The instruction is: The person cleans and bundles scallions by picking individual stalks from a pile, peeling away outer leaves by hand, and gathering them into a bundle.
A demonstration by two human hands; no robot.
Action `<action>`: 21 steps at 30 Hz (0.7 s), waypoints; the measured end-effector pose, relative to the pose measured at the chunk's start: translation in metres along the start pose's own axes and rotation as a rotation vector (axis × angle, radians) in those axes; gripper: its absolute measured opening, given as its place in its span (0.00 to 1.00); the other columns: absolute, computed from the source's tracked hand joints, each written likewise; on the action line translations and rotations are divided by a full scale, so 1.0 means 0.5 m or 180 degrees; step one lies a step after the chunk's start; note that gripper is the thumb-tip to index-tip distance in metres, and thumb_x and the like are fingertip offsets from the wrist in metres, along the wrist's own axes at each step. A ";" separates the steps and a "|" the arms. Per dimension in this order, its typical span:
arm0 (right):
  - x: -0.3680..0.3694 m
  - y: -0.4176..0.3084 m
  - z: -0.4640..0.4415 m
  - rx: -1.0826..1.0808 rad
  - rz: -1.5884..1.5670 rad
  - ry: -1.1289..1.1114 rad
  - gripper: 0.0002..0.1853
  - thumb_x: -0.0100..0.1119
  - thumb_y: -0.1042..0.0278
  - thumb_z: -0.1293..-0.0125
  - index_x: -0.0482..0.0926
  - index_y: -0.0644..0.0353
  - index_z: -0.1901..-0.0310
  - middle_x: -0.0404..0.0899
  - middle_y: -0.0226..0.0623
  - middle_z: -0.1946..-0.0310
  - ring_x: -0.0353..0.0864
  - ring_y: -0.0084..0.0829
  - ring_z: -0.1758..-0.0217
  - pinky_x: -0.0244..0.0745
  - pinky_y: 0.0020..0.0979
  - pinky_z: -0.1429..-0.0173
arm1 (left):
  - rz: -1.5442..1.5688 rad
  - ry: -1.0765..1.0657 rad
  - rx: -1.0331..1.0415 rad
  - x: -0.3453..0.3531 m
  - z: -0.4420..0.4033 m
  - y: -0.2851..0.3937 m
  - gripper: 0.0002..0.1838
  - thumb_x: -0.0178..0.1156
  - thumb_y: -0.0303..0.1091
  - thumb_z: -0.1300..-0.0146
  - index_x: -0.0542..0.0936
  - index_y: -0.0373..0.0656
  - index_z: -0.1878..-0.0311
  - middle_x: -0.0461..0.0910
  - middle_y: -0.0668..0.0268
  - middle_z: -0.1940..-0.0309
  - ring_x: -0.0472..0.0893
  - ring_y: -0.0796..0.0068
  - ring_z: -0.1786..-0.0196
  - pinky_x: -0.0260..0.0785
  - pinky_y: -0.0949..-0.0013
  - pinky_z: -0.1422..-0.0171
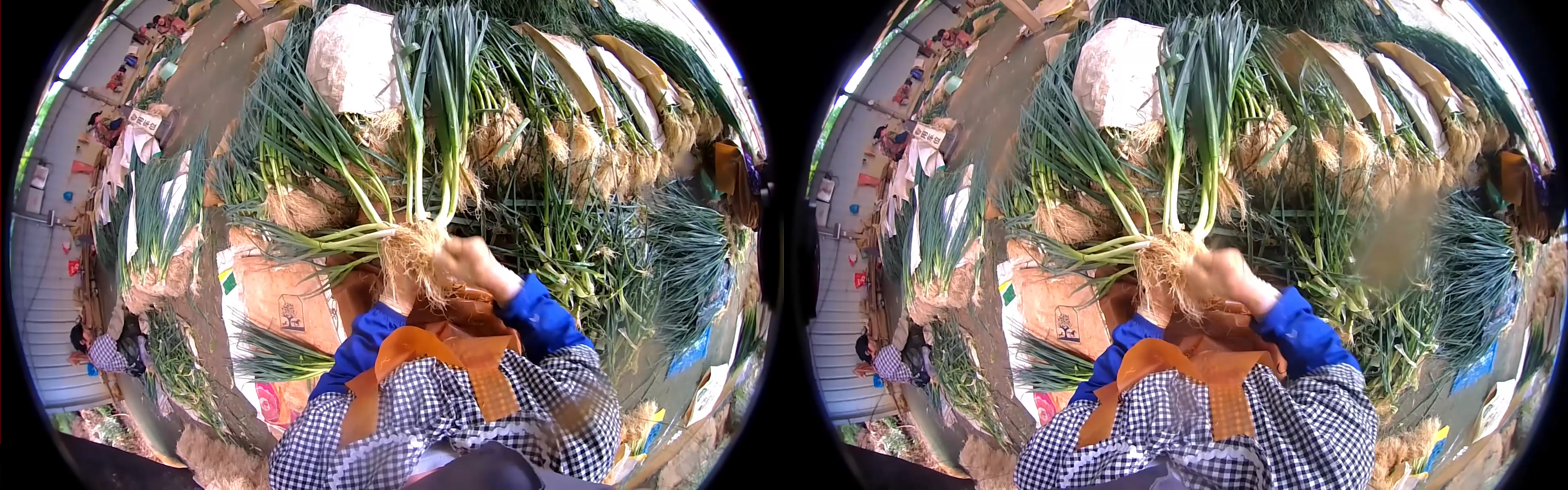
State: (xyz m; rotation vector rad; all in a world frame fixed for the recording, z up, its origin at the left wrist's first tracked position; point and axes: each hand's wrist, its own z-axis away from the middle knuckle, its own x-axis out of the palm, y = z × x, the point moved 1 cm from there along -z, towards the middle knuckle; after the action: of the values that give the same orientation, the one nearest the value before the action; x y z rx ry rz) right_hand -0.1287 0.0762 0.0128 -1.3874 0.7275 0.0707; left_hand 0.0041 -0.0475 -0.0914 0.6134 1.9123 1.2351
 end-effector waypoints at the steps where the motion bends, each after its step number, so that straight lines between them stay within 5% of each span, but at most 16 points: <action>1: -0.027 -0.041 0.046 -0.0688 -0.0282 -0.0502 0.10 0.57 0.62 0.39 0.78 0.59 0.71 0.76 0.45 0.77 0.76 0.35 0.78 0.74 0.31 0.70 | -0.0424 0.0081 0.0093 -0.019 -0.022 0.057 0.19 0.49 0.38 0.34 0.69 0.41 0.43 0.71 0.57 0.47 0.68 0.58 0.43 0.57 0.60 0.35; 3: -0.065 -0.034 0.089 -0.1161 -0.0104 -0.0900 0.10 0.55 0.60 0.38 0.79 0.56 0.63 0.78 0.43 0.72 0.79 0.31 0.76 0.76 0.30 0.67 | -0.0930 0.0023 0.0384 -0.039 -0.029 0.093 0.18 0.50 0.37 0.35 0.70 0.41 0.43 0.71 0.57 0.47 0.68 0.58 0.43 0.58 0.60 0.36; 4: -0.076 0.019 0.088 -0.0813 0.0979 -0.1261 0.11 0.54 0.58 0.38 0.78 0.54 0.59 0.79 0.41 0.69 0.80 0.33 0.71 0.77 0.32 0.65 | -0.1437 -0.0055 0.0686 -0.040 -0.030 0.100 0.18 0.51 0.35 0.36 0.70 0.41 0.44 0.71 0.57 0.48 0.69 0.58 0.44 0.58 0.59 0.36; 6: -0.084 0.151 0.083 -0.0029 0.3142 -0.1904 0.16 0.53 0.56 0.36 0.75 0.51 0.50 0.80 0.38 0.63 0.81 0.36 0.61 0.79 0.36 0.61 | -0.0950 0.0029 0.0432 -0.031 -0.022 0.049 0.18 0.54 0.36 0.38 0.72 0.42 0.46 0.73 0.58 0.50 0.69 0.58 0.45 0.58 0.59 0.37; 8: -0.104 0.069 0.033 0.1805 -0.1318 -0.0054 0.20 0.50 0.59 0.34 0.69 0.57 0.43 0.80 0.35 0.57 0.79 0.29 0.54 0.75 0.28 0.52 | -0.1939 -0.0318 0.0523 -0.029 -0.043 0.054 0.19 0.55 0.39 0.41 0.73 0.42 0.48 0.74 0.58 0.52 0.71 0.57 0.46 0.59 0.56 0.37; 11: -0.024 0.059 -0.047 0.1008 -0.2502 0.0201 0.23 0.49 0.56 0.32 0.67 0.63 0.42 0.78 0.39 0.56 0.76 0.27 0.51 0.70 0.26 0.45 | -0.2847 -0.0326 0.0798 -0.038 -0.052 0.102 0.20 0.55 0.42 0.44 0.74 0.42 0.51 0.75 0.57 0.54 0.71 0.55 0.47 0.60 0.53 0.38; 13: 0.047 0.067 -0.112 0.0696 -0.2995 0.0840 0.13 0.50 0.64 0.33 0.73 0.61 0.52 0.76 0.31 0.60 0.76 0.25 0.57 0.70 0.28 0.50 | -0.3248 -0.0334 0.1268 -0.068 -0.062 0.114 0.19 0.53 0.43 0.44 0.75 0.42 0.53 0.75 0.55 0.57 0.72 0.54 0.50 0.61 0.52 0.40; 14: 0.030 0.043 -0.108 0.1402 -0.2199 0.0573 0.07 0.55 0.68 0.41 0.77 0.60 0.63 0.77 0.30 0.66 0.77 0.31 0.62 0.72 0.33 0.57 | -0.2562 -0.0777 0.0351 -0.084 -0.069 0.124 0.18 0.52 0.40 0.43 0.75 0.41 0.53 0.76 0.55 0.59 0.73 0.55 0.51 0.62 0.54 0.41; 16: 0.022 0.022 -0.090 0.0059 0.0606 0.1616 0.06 0.59 0.68 0.47 0.76 0.61 0.71 0.76 0.37 0.70 0.77 0.39 0.65 0.73 0.37 0.60 | -0.2523 -0.0936 0.0244 -0.095 -0.084 0.152 0.17 0.52 0.40 0.43 0.75 0.42 0.53 0.76 0.56 0.59 0.73 0.56 0.51 0.63 0.56 0.43; 18: 0.008 0.004 -0.063 -0.0099 0.1073 0.1353 0.05 0.60 0.69 0.52 0.74 0.59 0.77 0.74 0.42 0.71 0.75 0.43 0.65 0.72 0.39 0.60 | -0.3372 -0.0731 0.1484 -0.075 -0.107 0.184 0.15 0.54 0.39 0.46 0.76 0.42 0.58 0.75 0.56 0.72 0.75 0.57 0.67 0.66 0.59 0.64; 20: 0.014 0.020 -0.052 -0.0443 0.1321 0.1718 0.05 0.60 0.70 0.53 0.74 0.59 0.77 0.74 0.42 0.71 0.75 0.44 0.65 0.72 0.39 0.60 | -0.2367 -0.1594 0.1333 -0.052 -0.103 0.100 0.20 0.52 0.43 0.41 0.72 0.45 0.48 0.75 0.62 0.56 0.72 0.62 0.49 0.64 0.60 0.44; 21: 0.019 0.042 -0.047 -0.0376 0.0963 0.1924 0.04 0.60 0.75 0.54 0.74 0.60 0.75 0.74 0.42 0.71 0.74 0.46 0.65 0.72 0.39 0.61 | -0.2211 -0.1256 0.1489 -0.037 -0.094 0.081 0.20 0.52 0.41 0.40 0.71 0.45 0.47 0.74 0.62 0.54 0.72 0.63 0.48 0.63 0.61 0.43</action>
State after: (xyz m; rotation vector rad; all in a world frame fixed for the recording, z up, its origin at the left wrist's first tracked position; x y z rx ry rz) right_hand -0.1407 0.0561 -0.0100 -1.4098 1.4551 -0.0744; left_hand -0.0232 -0.0696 -0.0371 0.3308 1.8321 0.2101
